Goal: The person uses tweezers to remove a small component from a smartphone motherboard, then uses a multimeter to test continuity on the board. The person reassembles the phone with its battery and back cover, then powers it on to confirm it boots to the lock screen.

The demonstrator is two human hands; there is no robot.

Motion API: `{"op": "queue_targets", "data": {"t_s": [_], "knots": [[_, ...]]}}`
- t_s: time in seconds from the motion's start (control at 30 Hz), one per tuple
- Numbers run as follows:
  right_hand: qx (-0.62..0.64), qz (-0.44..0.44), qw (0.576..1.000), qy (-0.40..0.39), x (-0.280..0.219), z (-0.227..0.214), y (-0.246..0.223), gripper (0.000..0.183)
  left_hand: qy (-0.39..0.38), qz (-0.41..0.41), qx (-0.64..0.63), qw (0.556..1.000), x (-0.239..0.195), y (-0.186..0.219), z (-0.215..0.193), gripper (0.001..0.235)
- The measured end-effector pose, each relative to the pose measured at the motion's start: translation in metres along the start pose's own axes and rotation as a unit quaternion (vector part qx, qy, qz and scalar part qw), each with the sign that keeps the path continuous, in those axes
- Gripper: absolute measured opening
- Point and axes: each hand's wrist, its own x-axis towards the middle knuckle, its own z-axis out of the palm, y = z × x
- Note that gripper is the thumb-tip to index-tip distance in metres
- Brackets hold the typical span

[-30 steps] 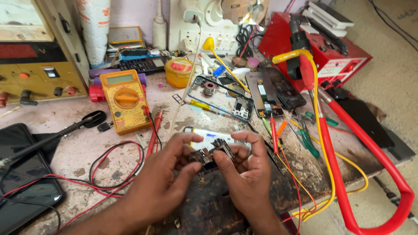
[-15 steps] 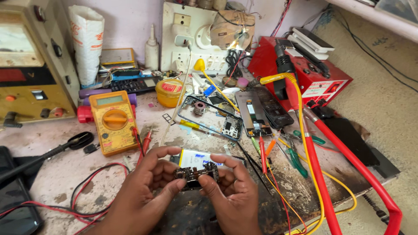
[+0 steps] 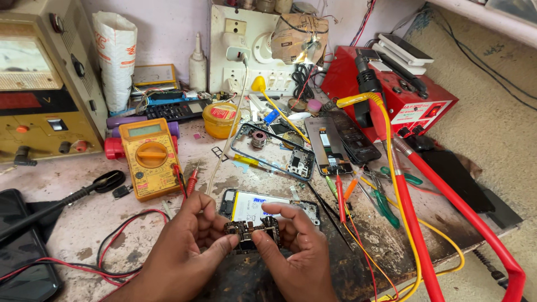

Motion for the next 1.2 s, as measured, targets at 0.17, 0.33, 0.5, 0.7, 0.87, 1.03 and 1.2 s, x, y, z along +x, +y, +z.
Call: {"op": "queue_targets", "data": {"t_s": [0.17, 0.33, 0.5, 0.7, 0.87, 1.03, 1.2], "knots": [[0.014, -0.010, 1.000, -0.010, 0.001, 0.001, 0.000, 0.037, -0.003, -0.032, 0.017, 0.999, 0.000, 0.008, 0.001, 0.042], [0.002, 0.051, 0.999, 0.002, 0.003, 0.000, -0.002, 0.043, 0.011, -0.007, 0.081, 0.997, -0.004, 0.017, 0.002, 0.042], [0.057, 0.056, 0.995, -0.067, -0.002, -0.020, -0.002, 0.072, 0.001, -0.001, 0.061, 0.998, -0.004, 0.023, 0.001, 0.046], [0.033, 0.128, 0.989, -0.060, -0.007, -0.040, 0.006, 0.069, -0.044, -0.023, 0.003, 0.999, -0.007, 0.026, 0.003, 0.037], [-0.057, 0.123, 0.990, -0.025, -0.008, -0.030, 0.003, 0.067, -0.017, 0.046, 0.134, 0.990, -0.011, 0.029, 0.002, 0.043], [-0.249, 0.012, 0.968, -0.042, -0.008, -0.021, -0.009, 0.069, -0.031, 0.074, 0.183, 0.980, -0.013, 0.031, 0.002, 0.052], [-0.353, -0.073, 0.931, -0.061, -0.007, -0.015, -0.019, 0.066, -0.061, 0.096, 0.240, 0.964, -0.015, 0.034, 0.002, 0.074]]}}
